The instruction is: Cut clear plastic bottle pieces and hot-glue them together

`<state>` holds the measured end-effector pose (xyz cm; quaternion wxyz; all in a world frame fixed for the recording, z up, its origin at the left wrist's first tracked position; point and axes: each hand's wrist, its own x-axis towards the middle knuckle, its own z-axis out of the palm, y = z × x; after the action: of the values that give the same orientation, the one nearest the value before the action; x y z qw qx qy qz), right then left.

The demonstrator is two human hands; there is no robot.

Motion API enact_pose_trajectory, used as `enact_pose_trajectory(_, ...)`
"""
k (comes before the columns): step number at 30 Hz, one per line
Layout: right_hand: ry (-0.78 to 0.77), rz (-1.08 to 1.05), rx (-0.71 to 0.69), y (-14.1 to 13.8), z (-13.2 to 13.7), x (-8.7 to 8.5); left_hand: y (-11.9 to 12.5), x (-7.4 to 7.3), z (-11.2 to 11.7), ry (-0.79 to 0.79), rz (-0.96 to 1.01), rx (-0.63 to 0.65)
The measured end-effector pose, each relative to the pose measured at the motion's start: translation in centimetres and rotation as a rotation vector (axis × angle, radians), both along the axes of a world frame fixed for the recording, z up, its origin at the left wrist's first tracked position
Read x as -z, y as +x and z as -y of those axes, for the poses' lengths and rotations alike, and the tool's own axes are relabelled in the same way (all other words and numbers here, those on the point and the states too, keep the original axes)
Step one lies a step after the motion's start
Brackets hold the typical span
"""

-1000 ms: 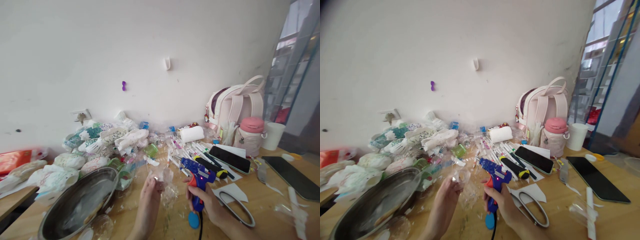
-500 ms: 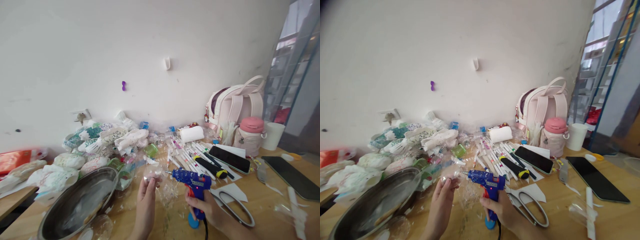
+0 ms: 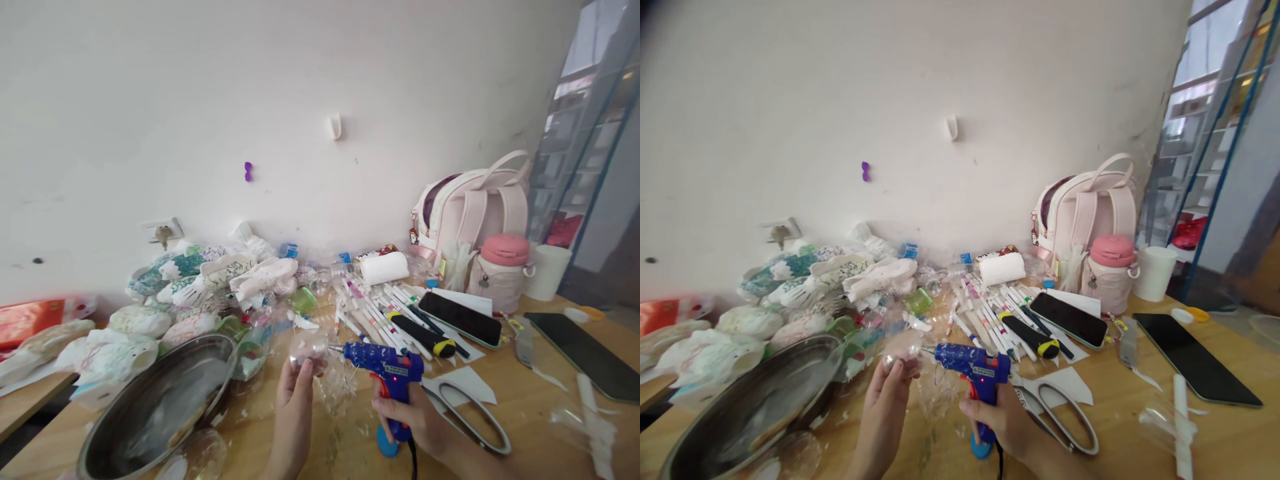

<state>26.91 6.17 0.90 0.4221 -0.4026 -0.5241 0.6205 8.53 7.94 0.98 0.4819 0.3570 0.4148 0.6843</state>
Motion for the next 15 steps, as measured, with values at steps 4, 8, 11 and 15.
enact_pose_trajectory(4, -0.007, 0.005, 0.008, 0.00, -0.04, 0.20, 0.09, -0.16, 0.13, -0.013, 0.020, 0.000)
enact_pose_trajectory(8, -0.012, -0.003, 0.004, -0.03, 0.01, 0.30, 0.18, -0.31, 0.14, -0.021, 0.024, -0.003)
enact_pose_trajectory(11, -0.019, -0.003, 0.003, -0.03, 0.08, 0.30, 0.14, -0.20, 0.08, -0.018, 0.018, 0.003)
enact_pose_trajectory(15, -0.003, 0.002, -0.003, 0.01, 0.06, 0.29, 0.03, 0.00, 0.12, -0.026, 0.032, -0.004)
